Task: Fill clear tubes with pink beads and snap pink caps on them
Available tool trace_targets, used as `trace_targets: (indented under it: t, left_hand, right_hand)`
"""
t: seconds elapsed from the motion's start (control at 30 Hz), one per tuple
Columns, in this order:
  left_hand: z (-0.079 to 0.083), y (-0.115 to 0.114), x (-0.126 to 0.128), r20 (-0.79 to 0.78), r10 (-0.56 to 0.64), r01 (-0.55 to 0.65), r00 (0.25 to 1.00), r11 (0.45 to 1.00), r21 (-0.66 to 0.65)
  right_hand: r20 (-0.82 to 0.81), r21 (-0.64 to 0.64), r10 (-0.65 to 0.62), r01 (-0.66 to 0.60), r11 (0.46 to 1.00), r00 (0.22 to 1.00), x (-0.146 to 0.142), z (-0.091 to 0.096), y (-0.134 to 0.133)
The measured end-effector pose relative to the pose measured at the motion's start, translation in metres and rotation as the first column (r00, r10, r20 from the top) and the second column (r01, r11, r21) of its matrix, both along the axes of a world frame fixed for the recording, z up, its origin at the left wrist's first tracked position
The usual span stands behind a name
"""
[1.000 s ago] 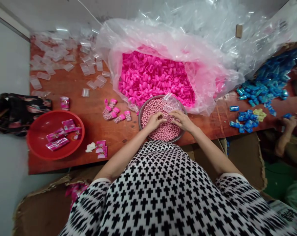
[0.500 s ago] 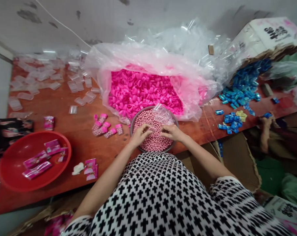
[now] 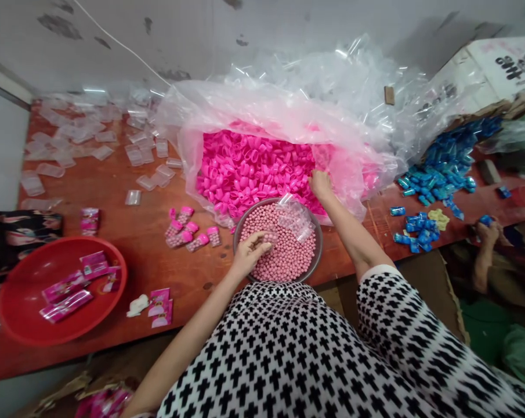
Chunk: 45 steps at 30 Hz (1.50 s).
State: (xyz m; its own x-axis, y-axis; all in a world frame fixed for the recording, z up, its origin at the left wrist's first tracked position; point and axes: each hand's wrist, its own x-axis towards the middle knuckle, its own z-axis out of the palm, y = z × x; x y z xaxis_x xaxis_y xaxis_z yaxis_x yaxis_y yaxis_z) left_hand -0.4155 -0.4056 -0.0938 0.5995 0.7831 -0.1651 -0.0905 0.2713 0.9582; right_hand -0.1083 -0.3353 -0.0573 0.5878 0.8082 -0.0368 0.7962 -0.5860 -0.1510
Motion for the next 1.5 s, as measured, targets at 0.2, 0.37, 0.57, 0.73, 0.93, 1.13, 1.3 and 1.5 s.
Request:
trace_targets:
  t: [0.2, 0.37, 0.57, 0.73, 0.93, 1.13, 1.3, 1.5]
  left_hand:
    - [0.000, 0.004, 0.000, -0.041, 0.064, -0.065, 0.997, 0.998, -0.009]
    - [0.009, 0.010, 0.008, 0.076, 0.135, -0.126, 0.988, 0.985, -0.116]
    - [0.027, 0.014, 0.036, 0.270, 0.141, -0.082, 0.952, 0.973, -0.218]
    - [0.033, 0.007, 0.043, 0.302, 0.183, -0.109, 0.936, 0.963, -0.247]
    - [0.038, -0.005, 0.033, 0.297, 0.233, -0.159, 0.926, 0.955, -0.251]
    - [0.042, -0.012, 0.027, 0.328, 0.169, -0.075, 0.929, 0.957, -0.280]
    - [0.037, -0.011, 0.019, 0.288, 0.143, -0.122, 0.947, 0.989, -0.089]
    - [0.031, -0.015, 0.015, 0.166, 0.073, -0.105, 0.983, 0.976, 0.192]
  right_hand:
    - [0.033, -0.091, -0.020, 0.023, 0.996, 0.999, 0.001, -0.001, 0.017]
    - [-0.123, 0.117, 0.100, -0.086, 0.989, 0.987, 0.003, 0.018, -0.013]
    - [-0.805, 0.369, 0.403, -0.164, 0.915, 0.435, -0.055, 0.033, -0.084]
    - [-0.813, 0.429, 0.461, -0.170, 0.887, 0.355, -0.111, 0.028, -0.118]
    - [-0.256, 0.523, 0.693, -0.506, 0.685, 0.673, -0.123, 0.032, -0.133]
    - [-0.109, 0.382, 0.807, -0.725, 0.573, 0.581, -0.117, 0.046, -0.140]
    - [-0.087, 0.480, 0.701, -0.587, 0.652, 0.708, -0.118, 0.064, -0.141]
    - [-0.069, 0.545, 0.816, -0.663, 0.513, 0.575, -0.126, 0.075, -0.136]
